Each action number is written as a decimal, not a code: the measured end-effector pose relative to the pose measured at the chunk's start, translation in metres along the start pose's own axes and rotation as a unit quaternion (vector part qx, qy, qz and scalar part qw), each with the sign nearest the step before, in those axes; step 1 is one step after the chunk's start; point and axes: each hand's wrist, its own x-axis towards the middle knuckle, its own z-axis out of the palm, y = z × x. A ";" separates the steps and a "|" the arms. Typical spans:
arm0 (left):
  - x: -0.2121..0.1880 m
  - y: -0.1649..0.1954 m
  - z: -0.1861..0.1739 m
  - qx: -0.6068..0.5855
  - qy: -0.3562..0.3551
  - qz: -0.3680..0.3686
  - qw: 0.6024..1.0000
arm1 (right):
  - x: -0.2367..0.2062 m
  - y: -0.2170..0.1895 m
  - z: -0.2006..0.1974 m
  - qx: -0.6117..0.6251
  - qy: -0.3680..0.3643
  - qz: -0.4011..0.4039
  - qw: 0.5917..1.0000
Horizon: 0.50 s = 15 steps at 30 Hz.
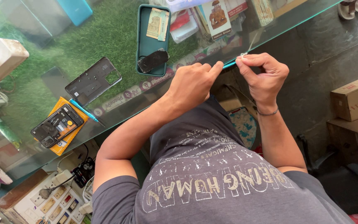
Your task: The person uses a blue plastic pry tool to separate the back cover from a disassembled smartphone, then places the phone on a yellow box and continues prying. They then handle a white cable and a small black component, manipulating them with both hands on the glass counter.
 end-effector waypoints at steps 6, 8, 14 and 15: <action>-0.006 0.003 0.000 -0.005 0.005 -0.009 1.000 | -0.002 0.014 -0.001 0.051 0.063 0.054 0.995; -0.008 0.003 -0.001 -0.010 0.011 -0.009 1.000 | -0.004 0.017 -0.001 0.055 0.064 0.055 0.995; -0.012 0.003 -0.002 -0.018 0.013 -0.019 1.000 | -0.008 0.016 0.001 0.075 0.051 0.044 0.995; -0.012 0.003 -0.002 -0.018 0.013 -0.020 1.000 | -0.007 0.015 0.001 0.073 0.046 0.041 0.995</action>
